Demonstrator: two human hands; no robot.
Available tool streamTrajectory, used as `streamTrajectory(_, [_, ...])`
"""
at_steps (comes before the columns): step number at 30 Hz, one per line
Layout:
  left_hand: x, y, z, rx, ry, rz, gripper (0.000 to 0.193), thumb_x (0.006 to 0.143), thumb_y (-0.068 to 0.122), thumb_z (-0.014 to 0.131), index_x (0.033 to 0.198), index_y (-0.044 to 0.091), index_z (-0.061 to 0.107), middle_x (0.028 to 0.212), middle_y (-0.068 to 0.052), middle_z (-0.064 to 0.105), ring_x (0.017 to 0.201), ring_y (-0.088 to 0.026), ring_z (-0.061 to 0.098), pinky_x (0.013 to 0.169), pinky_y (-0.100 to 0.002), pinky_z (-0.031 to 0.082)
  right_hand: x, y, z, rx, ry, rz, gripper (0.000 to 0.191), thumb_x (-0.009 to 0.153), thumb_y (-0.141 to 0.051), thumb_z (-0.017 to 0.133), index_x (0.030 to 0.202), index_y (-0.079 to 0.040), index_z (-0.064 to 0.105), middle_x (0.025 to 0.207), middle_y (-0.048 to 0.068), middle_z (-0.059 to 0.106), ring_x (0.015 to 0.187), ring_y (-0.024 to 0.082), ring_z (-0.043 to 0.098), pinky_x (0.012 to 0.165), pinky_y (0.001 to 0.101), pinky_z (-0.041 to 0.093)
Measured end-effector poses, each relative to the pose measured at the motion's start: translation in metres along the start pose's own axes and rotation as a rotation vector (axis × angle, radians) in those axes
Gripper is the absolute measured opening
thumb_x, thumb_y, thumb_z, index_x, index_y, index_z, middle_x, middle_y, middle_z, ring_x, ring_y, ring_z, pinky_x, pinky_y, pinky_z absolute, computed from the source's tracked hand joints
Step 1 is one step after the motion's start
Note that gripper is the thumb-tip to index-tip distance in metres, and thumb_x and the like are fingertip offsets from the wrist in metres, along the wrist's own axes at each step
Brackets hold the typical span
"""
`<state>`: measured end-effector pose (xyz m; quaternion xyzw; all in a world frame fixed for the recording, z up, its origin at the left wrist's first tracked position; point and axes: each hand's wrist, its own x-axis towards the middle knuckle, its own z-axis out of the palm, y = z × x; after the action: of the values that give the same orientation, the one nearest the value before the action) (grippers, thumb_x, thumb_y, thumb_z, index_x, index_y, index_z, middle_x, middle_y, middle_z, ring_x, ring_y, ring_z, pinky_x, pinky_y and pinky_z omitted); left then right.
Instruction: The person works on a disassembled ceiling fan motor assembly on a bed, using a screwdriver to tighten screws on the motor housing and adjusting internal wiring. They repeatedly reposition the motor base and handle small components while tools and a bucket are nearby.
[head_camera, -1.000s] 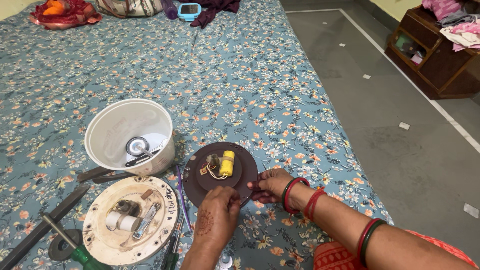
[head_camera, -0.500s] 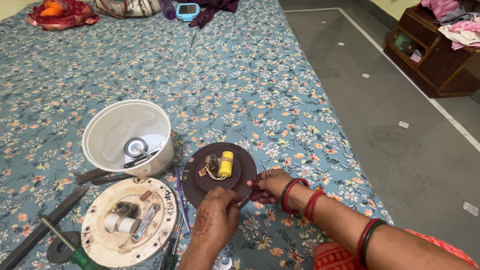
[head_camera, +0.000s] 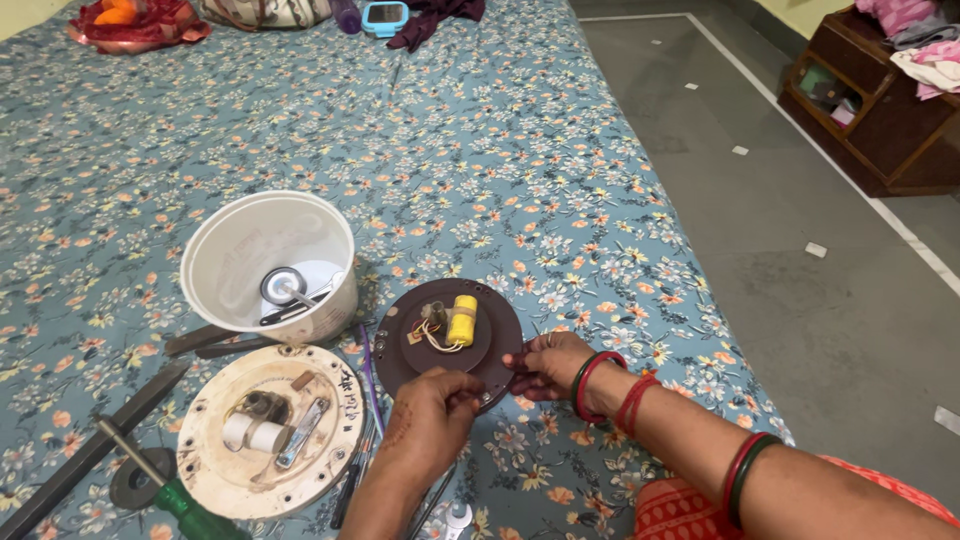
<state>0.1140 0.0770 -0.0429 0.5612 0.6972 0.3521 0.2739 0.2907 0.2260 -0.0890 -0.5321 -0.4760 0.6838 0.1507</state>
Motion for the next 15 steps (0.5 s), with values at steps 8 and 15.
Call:
streamTrajectory(8, [-0.004, 0.011, -0.039, 0.179, -0.148, -0.222, 0.017, 0.088, 0.019, 0.071, 0.100, 0.010, 0.078, 0.093, -0.012, 0.080, 0.086, -0.022, 0.078, 0.081, -0.036, 0.059, 0.000, -0.001, -0.001, 0.021, 0.002, -0.013, 0.028, 0.084, -0.022, 0.083, 0.092, -0.003, 0.064, 0.083, 0.012, 0.076, 0.076, 0.021, 0.078, 0.063, 0.0295, 0.062])
streamTrajectory(15, [-0.023, 0.007, -0.066, 0.483, -0.202, -0.403, 0.017, 0.081, 0.021, 0.075, 0.095, 0.012, 0.079, 0.105, -0.014, 0.077, 0.105, -0.030, 0.073, 0.094, -0.039, 0.055, 0.004, 0.008, -0.001, -0.005, 0.009, -0.076, 0.026, 0.085, -0.023, 0.081, 0.095, -0.001, 0.070, 0.081, 0.010, 0.076, 0.072, 0.017, 0.075, 0.060, 0.0261, 0.060])
